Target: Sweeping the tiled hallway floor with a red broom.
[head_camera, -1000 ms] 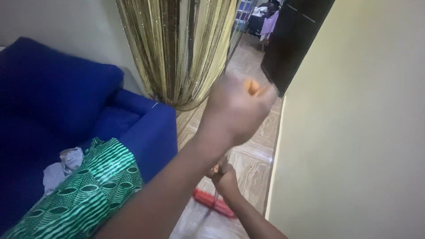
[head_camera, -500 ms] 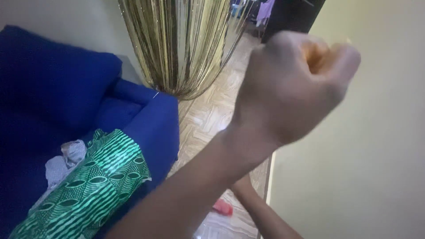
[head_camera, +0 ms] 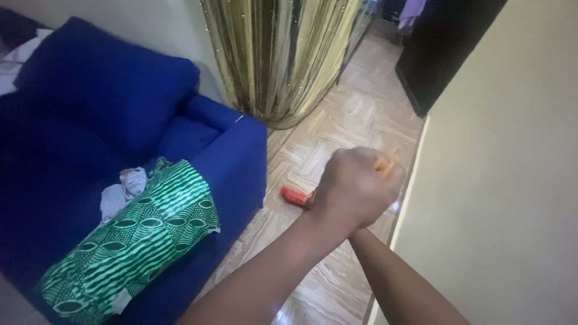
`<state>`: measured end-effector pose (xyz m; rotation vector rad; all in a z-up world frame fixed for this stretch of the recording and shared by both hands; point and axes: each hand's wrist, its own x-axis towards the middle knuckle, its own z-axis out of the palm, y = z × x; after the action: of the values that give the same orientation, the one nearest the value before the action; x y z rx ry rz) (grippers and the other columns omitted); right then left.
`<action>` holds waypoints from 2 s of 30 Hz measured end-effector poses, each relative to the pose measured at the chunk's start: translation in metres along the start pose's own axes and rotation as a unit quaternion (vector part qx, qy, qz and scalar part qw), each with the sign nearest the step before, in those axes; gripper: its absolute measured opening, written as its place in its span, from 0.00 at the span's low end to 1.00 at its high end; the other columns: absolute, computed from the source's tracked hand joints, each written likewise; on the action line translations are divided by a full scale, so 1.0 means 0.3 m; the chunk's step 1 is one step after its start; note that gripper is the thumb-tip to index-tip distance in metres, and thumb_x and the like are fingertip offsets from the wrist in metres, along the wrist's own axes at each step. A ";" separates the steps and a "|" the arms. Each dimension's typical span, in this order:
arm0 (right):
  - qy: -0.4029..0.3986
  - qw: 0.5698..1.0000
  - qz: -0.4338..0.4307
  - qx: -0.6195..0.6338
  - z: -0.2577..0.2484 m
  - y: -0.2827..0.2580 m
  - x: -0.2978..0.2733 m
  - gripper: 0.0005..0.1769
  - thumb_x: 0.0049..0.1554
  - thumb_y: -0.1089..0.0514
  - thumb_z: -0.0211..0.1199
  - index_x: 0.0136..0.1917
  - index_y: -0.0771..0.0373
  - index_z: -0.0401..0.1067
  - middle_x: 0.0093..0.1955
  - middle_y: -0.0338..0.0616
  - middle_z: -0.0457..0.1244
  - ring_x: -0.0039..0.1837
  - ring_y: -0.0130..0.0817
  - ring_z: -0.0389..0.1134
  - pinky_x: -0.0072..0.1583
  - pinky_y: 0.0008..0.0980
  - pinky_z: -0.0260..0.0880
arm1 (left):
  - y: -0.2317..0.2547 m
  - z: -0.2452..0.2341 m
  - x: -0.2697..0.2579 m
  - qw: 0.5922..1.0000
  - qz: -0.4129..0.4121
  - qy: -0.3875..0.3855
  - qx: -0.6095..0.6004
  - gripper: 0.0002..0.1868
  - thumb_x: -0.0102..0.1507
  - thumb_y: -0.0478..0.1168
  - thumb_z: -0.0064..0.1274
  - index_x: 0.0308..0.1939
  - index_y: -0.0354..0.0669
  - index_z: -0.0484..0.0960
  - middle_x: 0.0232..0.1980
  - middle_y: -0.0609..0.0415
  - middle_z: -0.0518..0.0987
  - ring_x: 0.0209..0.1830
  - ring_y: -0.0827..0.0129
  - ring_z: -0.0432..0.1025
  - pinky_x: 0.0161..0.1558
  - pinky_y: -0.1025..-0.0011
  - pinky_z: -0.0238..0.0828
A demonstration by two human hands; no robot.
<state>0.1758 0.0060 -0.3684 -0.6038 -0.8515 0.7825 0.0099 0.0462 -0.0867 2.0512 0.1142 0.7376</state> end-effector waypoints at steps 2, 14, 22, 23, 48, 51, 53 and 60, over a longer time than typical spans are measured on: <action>0.006 0.998 0.026 -0.052 0.039 0.020 0.023 0.12 0.68 0.54 0.58 0.54 0.66 0.69 0.52 0.49 0.65 0.53 0.39 0.66 0.56 0.43 0.69 | -0.006 -0.025 0.004 0.999 -0.005 0.045 -0.017 0.20 0.61 0.48 0.49 0.20 0.37 0.77 0.23 0.40 0.77 0.23 0.49 0.76 0.30 0.58 0.74; 0.091 0.906 0.138 -0.390 0.389 0.093 0.039 0.23 0.63 0.50 0.58 0.66 0.63 0.67 0.64 0.48 0.65 0.66 0.39 0.67 0.63 0.39 0.69 | 0.199 -0.279 0.070 0.995 -0.011 0.099 -0.003 0.21 0.58 0.48 0.51 0.15 0.37 0.73 0.13 0.46 0.72 0.14 0.64 0.71 0.21 0.64 0.69; 0.203 0.815 0.219 -0.497 0.520 -0.050 0.008 0.31 0.57 0.51 0.63 0.71 0.61 0.62 0.69 0.45 0.62 0.70 0.36 0.64 0.65 0.37 0.67 | 0.225 -0.200 0.100 0.984 0.115 0.102 -0.088 0.23 0.61 0.46 0.50 0.14 0.37 0.71 0.13 0.50 0.68 0.11 0.67 0.65 0.21 0.64 0.62; 0.239 0.816 0.206 -0.484 0.510 -0.056 -0.005 0.31 0.58 0.50 0.63 0.71 0.60 0.62 0.71 0.44 0.61 0.71 0.35 0.62 0.65 0.36 0.65 | 0.236 -0.175 0.105 0.980 0.138 0.111 -0.096 0.23 0.62 0.46 0.50 0.14 0.37 0.71 0.13 0.50 0.67 0.11 0.67 0.64 0.22 0.63 0.61; 0.189 0.842 -0.066 -0.501 -0.025 -0.082 -0.116 0.29 0.56 0.54 0.67 0.66 0.63 0.60 0.59 0.43 0.59 0.61 0.35 0.62 0.63 0.39 0.66 | -0.125 0.201 0.029 0.997 0.010 -0.052 -0.052 0.20 0.60 0.39 0.52 0.15 0.35 0.70 0.15 0.47 0.71 0.13 0.69 0.66 0.19 0.64 0.63; 0.194 0.854 -0.054 -0.480 0.048 -0.040 -0.150 0.26 0.56 0.56 0.68 0.64 0.63 0.63 0.58 0.42 0.62 0.60 0.33 0.64 0.61 0.38 0.68 | -0.076 0.158 0.011 0.996 0.000 -0.010 -0.092 0.20 0.60 0.40 0.54 0.17 0.32 0.68 0.15 0.42 0.67 0.12 0.67 0.62 0.20 0.64 0.60; 0.198 0.863 -0.048 -0.463 0.079 -0.031 -0.144 0.24 0.55 0.57 0.68 0.62 0.64 0.66 0.56 0.41 0.65 0.58 0.32 0.66 0.60 0.37 0.69 | -0.032 0.112 0.039 0.996 -0.037 -0.025 -0.076 0.19 0.59 0.40 0.52 0.17 0.33 0.70 0.15 0.43 0.66 0.13 0.71 0.63 0.20 0.64 0.62; 0.215 0.867 -0.062 -0.445 0.125 -0.040 -0.116 0.19 0.54 0.60 0.69 0.58 0.64 0.71 0.53 0.40 0.70 0.55 0.29 0.71 0.56 0.34 0.72 | 0.144 -0.036 0.103 0.997 -0.025 -0.020 -0.076 0.22 0.59 0.43 0.54 0.14 0.33 0.70 0.12 0.46 0.62 0.12 0.74 0.58 0.19 0.63 0.58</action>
<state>0.1342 -0.0230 -0.3545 -1.4654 -0.7932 0.0682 0.0206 0.0406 -0.0338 1.9110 0.0843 0.6542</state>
